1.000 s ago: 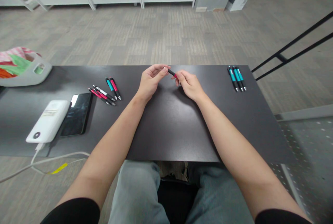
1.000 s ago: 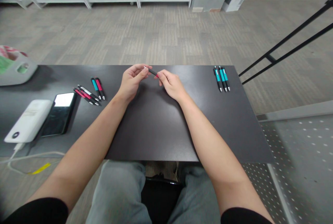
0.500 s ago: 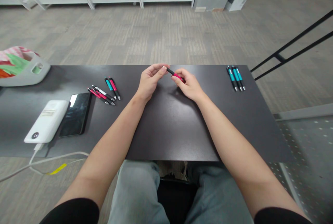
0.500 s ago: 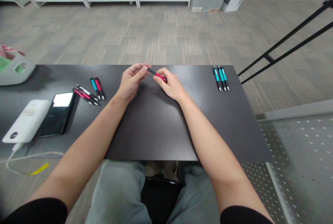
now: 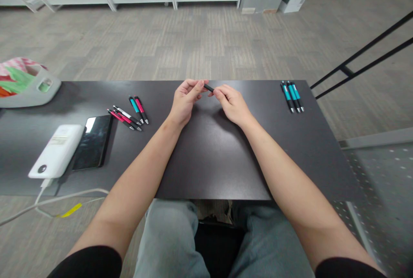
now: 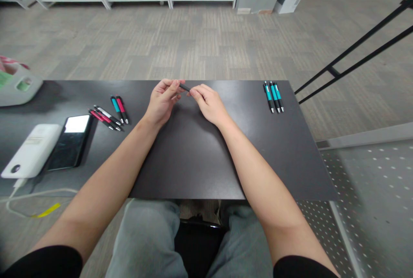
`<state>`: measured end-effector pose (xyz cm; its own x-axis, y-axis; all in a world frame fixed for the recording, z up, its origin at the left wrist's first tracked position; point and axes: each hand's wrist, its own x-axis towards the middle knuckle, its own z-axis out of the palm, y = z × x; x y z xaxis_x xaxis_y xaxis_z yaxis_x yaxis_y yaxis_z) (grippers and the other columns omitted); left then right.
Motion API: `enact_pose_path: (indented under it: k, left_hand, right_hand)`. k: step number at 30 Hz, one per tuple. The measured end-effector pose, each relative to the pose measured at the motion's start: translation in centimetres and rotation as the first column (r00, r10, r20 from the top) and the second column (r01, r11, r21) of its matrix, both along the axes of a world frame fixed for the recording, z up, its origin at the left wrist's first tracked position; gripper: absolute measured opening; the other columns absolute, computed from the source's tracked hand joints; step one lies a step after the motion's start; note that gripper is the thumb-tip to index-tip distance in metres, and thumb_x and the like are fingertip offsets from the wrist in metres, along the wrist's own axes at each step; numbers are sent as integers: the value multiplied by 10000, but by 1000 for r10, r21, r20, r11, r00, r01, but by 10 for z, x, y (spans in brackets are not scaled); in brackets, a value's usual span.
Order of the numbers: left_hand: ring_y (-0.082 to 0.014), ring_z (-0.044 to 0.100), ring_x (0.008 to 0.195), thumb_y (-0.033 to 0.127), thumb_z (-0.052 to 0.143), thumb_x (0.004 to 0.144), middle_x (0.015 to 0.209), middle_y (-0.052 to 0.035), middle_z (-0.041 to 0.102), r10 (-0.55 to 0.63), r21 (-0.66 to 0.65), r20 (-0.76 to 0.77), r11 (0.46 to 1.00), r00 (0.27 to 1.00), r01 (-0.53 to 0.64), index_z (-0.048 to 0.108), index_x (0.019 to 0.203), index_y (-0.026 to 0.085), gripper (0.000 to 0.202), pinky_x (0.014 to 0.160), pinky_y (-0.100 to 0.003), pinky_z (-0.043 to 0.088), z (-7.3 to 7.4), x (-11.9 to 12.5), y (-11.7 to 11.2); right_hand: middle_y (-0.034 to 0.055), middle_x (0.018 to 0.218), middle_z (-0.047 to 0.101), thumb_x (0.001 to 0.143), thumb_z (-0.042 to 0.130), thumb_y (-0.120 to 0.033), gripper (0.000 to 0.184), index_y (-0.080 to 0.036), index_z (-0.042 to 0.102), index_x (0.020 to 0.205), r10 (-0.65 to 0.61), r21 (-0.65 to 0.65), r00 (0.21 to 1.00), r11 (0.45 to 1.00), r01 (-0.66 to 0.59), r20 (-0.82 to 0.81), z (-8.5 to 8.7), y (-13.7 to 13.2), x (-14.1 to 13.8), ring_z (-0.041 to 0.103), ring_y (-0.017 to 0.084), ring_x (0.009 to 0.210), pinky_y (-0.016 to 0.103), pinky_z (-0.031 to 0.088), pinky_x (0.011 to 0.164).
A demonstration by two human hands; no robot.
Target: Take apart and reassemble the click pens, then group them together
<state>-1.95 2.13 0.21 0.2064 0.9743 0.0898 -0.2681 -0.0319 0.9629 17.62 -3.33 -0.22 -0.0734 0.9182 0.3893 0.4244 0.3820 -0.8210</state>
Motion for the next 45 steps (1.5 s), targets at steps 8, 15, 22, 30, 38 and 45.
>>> enact_pose_path:
  k: [8,15,22,30,38,45]
  left_hand:
    - [-175,865,1038,540,1056,973,1221,-39,932,-9,-1,15,1000,1000,9,730,925,267,428,848,-269,672,2,1,-2]
    - [-154,851,981,517,1046,981,1231,-41,932,-13,55,57,998,998,10,779,954,266,368,860,-265,662,3,2,-5]
    - [-194,867,1040,592,1041,973,1211,-53,930,4,114,12,993,1000,-6,800,967,273,400,920,-309,676,1,3,-4]
    - [-186,863,1008,578,1035,983,1216,-58,931,-3,122,34,993,999,-1,832,1008,272,368,924,-316,677,-2,6,-3]
    - [-173,870,970,550,1011,1008,1062,-28,905,133,98,34,986,991,-136,862,1112,289,318,929,-291,673,-9,5,5]
    - [-236,868,896,599,1099,855,938,-71,898,-133,149,-193,975,972,163,846,1018,238,469,919,-365,687,-11,6,-11]
  right_hand:
    - [17,879,667,1143,677,-783,511,-283,769,1089,-44,10,999,999,44,-18,-4,-2,-4,605,240,850,395,526,905]
    - [21,863,631,1115,604,-927,697,-262,797,1036,42,-66,994,997,-49,-102,2,-4,-8,609,237,869,387,517,851]
    - [-27,738,408,1023,599,-1060,807,-273,778,1028,82,-236,965,961,-143,-248,-2,-3,-9,440,200,697,349,418,639]
    - [-44,727,438,984,702,-1039,784,-260,761,1057,88,-262,945,949,-176,-315,2,-2,-6,414,172,653,338,334,585]
    - [-41,865,698,771,1035,-872,747,-319,678,1123,-159,-199,884,977,76,-441,-8,13,15,531,145,656,295,457,556]
    - [74,1119,777,975,721,-1031,849,-350,666,1479,-257,-75,905,966,246,-339,-19,23,28,759,236,919,321,551,617]
